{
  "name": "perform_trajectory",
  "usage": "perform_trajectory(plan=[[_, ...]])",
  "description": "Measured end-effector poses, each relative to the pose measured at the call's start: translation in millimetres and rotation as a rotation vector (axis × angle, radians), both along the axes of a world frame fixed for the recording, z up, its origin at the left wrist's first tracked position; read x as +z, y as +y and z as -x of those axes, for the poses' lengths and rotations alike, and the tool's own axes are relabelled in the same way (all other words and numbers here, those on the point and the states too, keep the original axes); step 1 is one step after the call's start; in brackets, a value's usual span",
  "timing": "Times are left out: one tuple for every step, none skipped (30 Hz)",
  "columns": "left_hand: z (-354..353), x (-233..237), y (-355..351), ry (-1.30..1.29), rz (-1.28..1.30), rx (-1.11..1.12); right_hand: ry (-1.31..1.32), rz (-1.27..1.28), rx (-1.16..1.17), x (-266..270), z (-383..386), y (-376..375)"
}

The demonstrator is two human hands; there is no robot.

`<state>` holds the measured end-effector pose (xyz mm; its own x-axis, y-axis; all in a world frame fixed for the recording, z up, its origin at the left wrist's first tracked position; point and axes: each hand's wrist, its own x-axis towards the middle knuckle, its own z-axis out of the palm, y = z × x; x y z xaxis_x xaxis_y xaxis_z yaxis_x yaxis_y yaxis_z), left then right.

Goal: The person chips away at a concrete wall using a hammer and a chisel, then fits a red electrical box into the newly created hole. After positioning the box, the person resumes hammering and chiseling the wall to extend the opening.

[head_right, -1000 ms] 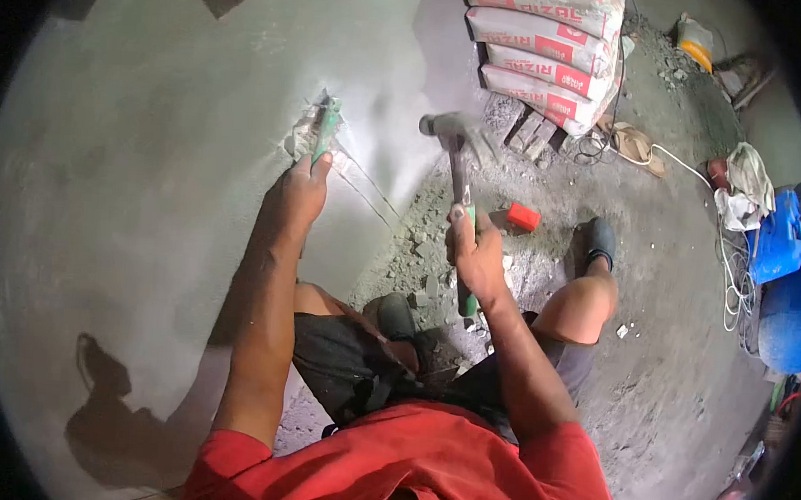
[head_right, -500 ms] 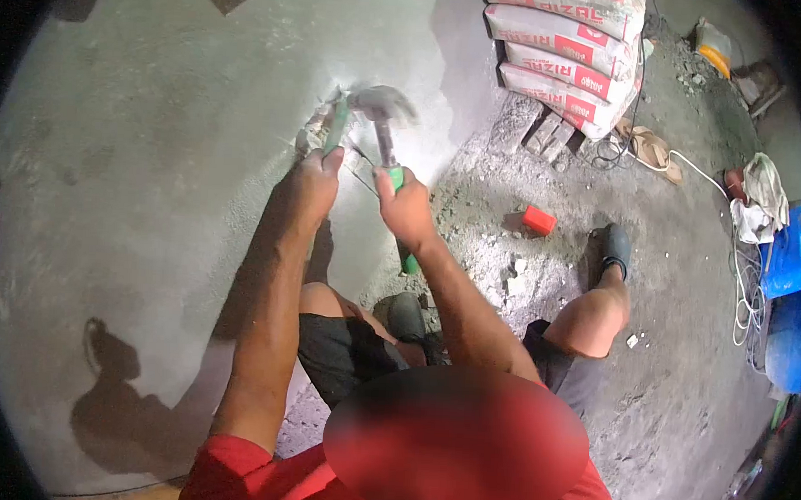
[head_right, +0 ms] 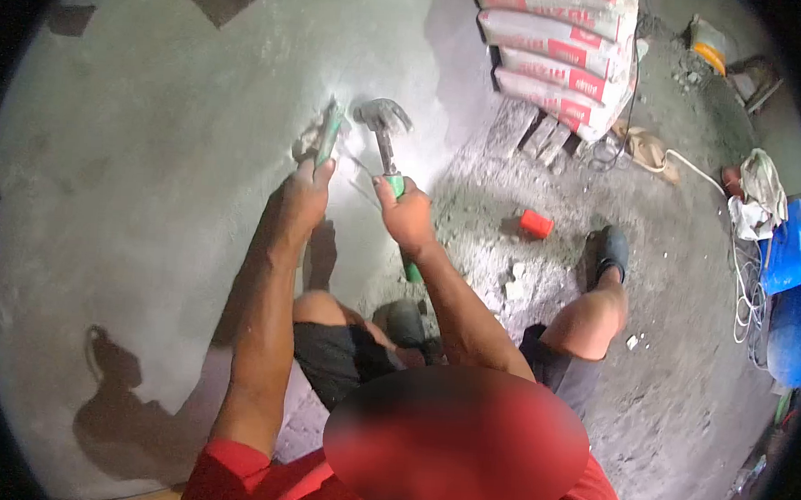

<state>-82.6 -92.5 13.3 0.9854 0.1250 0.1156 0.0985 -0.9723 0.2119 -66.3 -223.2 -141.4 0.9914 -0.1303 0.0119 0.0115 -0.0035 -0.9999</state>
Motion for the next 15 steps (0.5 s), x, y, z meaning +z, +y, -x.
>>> perform_trajectory(plan=[[-2.9,4.6,-0.7,0.026,0.035,0.024,-0.014,0.020,0.000,16.8,-4.0,-13.8],[-1.3,-1.9,5.6,0.035,0.039,0.032,-0.074,0.036,-0.036,27.2,4.2,-23.6],[-10.4,-9.3,12.2,0.009,0.014,-0.016,-0.084,0.040,-0.037,50.0,10.5,-34.5],[-15.9,-14.6,16.2,-0.009,-0.011,-0.059,-0.129,-0.092,-0.086,68.5,22.8,-43.3],[-14.3,-14.4,14.7,-0.002,-0.011,-0.058,-0.165,-0.227,-0.137,76.9,33.6,-49.8],[-12.5,-8.5,9.5,0.028,0.012,-0.019,-0.315,-0.268,-0.168,79.3,35.3,-58.0],[-8.7,-2.2,3.9,0.065,0.032,0.023,-0.459,-0.309,-0.198,78.4,39.0,-62.6],[-7.8,7.7,-3.2,0.141,0.032,0.065,-0.623,-0.367,-0.221,80.1,42.4,-57.4],[-9.1,8.3,-4.2,0.138,0.032,0.066,-0.626,-0.368,-0.219,59.4,32.4,-38.2],[-7.7,8.7,-5.4,0.133,0.019,0.054,-0.600,-0.156,-0.268,20.6,17.7,-9.4],[-6.6,9.8,-7.0,0.122,0.007,0.041,-0.575,0.056,-0.315,0.9,7.5,5.1],[-4.5,3.6,-5.7,0.121,0.004,0.038,-0.575,0.054,-0.318,3.6,6.7,3.4],[-4.7,-4.9,-2.2,0.081,-0.028,0.046,-0.336,0.045,-0.189,8.7,6.2,1.2],[-13.7,-10.3,0.0,0.019,-0.049,0.054,-0.119,0.041,-0.059,17.0,-2.1,-4.1],[-14.7,-7.1,-0.9,0.009,-0.040,0.060,-0.130,0.050,-0.052,30.9,-0.1,-12.9]])
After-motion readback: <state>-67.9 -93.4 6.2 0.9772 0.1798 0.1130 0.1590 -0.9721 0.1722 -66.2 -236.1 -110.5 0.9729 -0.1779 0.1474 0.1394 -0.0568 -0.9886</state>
